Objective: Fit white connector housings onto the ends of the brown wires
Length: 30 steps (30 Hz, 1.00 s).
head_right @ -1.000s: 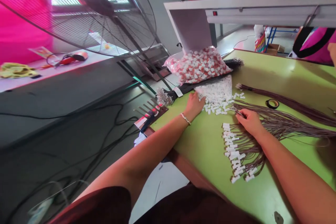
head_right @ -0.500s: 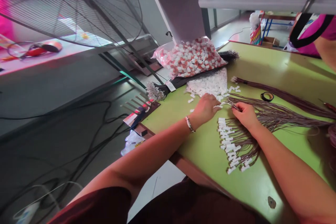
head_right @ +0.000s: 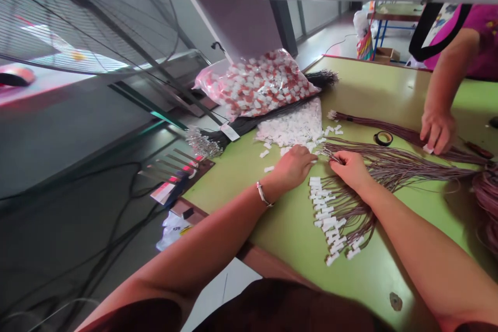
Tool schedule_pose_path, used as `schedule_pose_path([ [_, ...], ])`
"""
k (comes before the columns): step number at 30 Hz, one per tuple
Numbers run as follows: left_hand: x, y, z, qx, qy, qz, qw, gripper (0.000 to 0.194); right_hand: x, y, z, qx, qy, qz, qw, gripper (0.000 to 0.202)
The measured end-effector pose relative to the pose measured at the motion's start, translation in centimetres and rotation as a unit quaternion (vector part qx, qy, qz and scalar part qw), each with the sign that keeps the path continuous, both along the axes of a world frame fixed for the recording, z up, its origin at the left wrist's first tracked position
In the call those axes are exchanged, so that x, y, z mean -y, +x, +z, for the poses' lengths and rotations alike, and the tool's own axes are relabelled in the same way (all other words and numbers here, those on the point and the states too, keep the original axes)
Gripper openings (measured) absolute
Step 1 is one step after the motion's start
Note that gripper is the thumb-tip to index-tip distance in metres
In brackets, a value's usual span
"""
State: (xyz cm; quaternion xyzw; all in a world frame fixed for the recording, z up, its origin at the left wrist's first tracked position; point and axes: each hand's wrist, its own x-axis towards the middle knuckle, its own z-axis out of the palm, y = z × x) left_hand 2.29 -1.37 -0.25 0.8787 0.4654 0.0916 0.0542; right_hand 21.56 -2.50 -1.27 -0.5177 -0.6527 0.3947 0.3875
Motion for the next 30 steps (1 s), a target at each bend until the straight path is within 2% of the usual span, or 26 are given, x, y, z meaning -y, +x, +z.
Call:
schedule_pose_path([
  [4,-0.3,-0.3,0.0,0.056,-0.014,0.032,0.998,0.021,0.1,-0.1,0.0,-0.006,0.005,-0.011,1.0,0.02],
  [6,-0.4,-0.3,0.0,0.169,-0.028,0.071,0.983,0.018,0.2,-0.1,0.1,-0.013,0.002,-0.015,1.0,0.019],
  [7,-0.4,-0.2,0.0,0.25,-0.051,0.099,0.962,0.02,0.2,-0.1,0.1,-0.015,0.002,-0.018,1.0,0.018],
  [8,-0.4,-0.1,0.0,0.337,-0.089,0.127,0.929,0.023,0.3,-0.1,0.1,-0.015,0.004,-0.021,1.0,0.018],
  [10,-0.3,0.2,-0.1,0.49,-0.204,0.163,0.832,0.027,0.4,-0.1,0.2,-0.011,0.014,-0.03,0.999,0.018],
  [13,-0.1,0.6,-0.2,0.606,-0.372,0.172,0.682,0.02,0.5,-0.1,0.4,-0.008,0.028,-0.04,0.999,0.02],
  [15,0.1,0.8,-0.2,0.64,-0.419,0.175,0.62,0.014,0.7,-0.2,0.5,-0.011,0.034,-0.042,0.998,0.02],
  [16,0.2,0.9,-0.2,0.649,-0.428,0.175,0.604,0.012,0.7,-0.3,0.6,-0.011,0.037,-0.04,0.998,0.02],
  [18,0.2,1.0,-0.1,0.655,-0.436,0.173,0.593,0.009,0.8,-0.4,0.7,-0.007,0.039,-0.036,0.999,0.019],
  [23,0.4,1.3,-0.1,0.649,-0.445,0.169,0.594,0.007,0.8,-0.6,0.7,0.007,0.04,-0.02,0.999,0.014],
  [26,0.4,1.2,-0.3,0.653,-0.442,0.161,0.593,0.01,0.8,-0.7,0.7,0.012,0.039,-0.032,0.999,0.014],
  [30,0.4,0.9,-0.7,0.645,-0.44,0.127,0.612,0.021,0.8,-0.7,0.8,0.021,0.035,-0.05,0.998,0.017],
])
